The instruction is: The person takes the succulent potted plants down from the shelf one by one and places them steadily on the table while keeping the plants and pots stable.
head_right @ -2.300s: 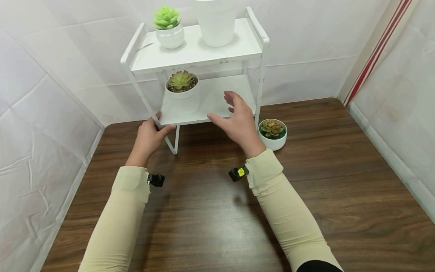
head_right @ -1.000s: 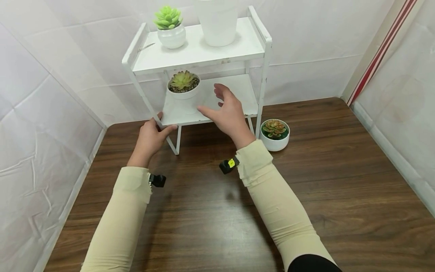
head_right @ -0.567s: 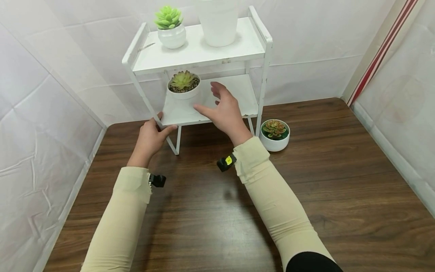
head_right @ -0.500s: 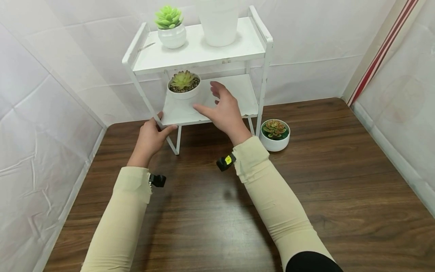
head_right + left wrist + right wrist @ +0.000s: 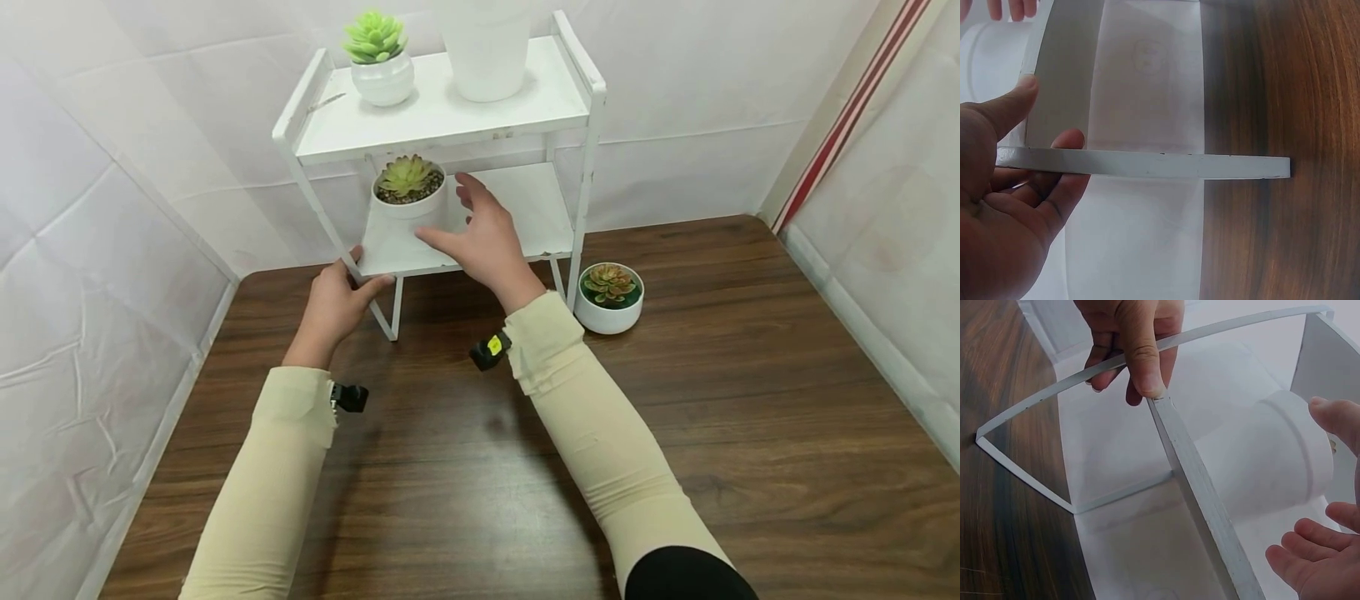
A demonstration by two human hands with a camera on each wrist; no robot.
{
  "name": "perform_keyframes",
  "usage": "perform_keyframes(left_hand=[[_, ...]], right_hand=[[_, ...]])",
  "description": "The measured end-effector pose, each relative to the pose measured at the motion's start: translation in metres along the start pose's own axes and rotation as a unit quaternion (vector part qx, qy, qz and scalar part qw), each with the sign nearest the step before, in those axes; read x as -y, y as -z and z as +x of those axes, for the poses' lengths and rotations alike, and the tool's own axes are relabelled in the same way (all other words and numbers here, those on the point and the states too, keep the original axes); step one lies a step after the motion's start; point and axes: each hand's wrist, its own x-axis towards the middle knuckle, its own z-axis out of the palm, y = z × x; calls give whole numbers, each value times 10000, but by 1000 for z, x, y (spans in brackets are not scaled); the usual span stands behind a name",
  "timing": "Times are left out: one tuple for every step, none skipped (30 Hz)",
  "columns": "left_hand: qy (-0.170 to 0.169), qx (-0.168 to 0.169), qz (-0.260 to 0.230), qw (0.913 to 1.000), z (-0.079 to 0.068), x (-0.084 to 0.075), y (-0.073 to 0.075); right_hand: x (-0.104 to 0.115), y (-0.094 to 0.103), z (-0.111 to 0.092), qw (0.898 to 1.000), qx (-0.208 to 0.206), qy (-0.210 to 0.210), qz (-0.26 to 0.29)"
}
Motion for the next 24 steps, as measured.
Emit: perform_keyframes(left_hand=[[2,0,-2,10000,0,0,0],[8,1,-4,10000,0,0,0],[14,2,-3,10000,1,0,0],[6,1,6,10000,1,0,-1],[-8,5,22,10000,1,1,-1],[-14,8,38,10000,1,1,-1],[-20,13,40,10000,2,1,-1],[-26,14,46,10000,2,1,-1],[-32,22,50,10000,2,1,-1],[-40,23,54,10000,2,0,-1],[-41,29,48,10000,2,0,-1],[-37,33,42,10000,2,0,-1],[-36,35,43,10000,2,0,-1],[-33,32,44,10000,2,0,-1],[-29,30,42,10000,2,0,-1],[-28,22,43,10000,2,0,-1],[-26,23,44,10000,2,0,-1],[-15,18,45,10000,2,0,-1],[-4,14,47,10000,2,0,-1],[8,10,45,10000,2,0,0],[16,10,54,10000,2,1,0],[27,15,57,10000,1,1,0],[37,23,63,10000,1,1,0],[49,28,65,10000,1,1,0]], right_hand=[[0,-1,1,10000,1,4,9],[1,-2,2,10000,0,13,19],[2,-3,3,10000,-4,19,25],[2,-3,4,10000,-10,23,22],[3,-4,5,10000,-16,20,15],[3,-4,5,10000,-27,17,23],[4,-5,6,10000,-35,13,16],[4,-5,7,10000,-47,18,11],[5,-6,8,10000,-50,13,0],[5,-6,8,10000,-57,22,-2],[6,-7,9,10000,-63,34,3],[6,-7,10,10000,-69,49,13],[6,-8,10,10000,-67,59,8],[6,-9,11,10000,-64,63,16],[5,-9,12,10000,-58,62,17],[5,-10,13,10000,-59,64,24],[5,-11,14,10000,-53,66,32],[5,-11,15,10000,-42,65,30],[5,-12,16,10000,-23,54,32],[6,-13,17,10000,-11,43,37],[6,-14,18,10000,-3,34,31],[6,-14,19,10000,9,18,24],[7,-15,19,10000,18,9,8],[7,-16,20,10000,31,-18,-17]])
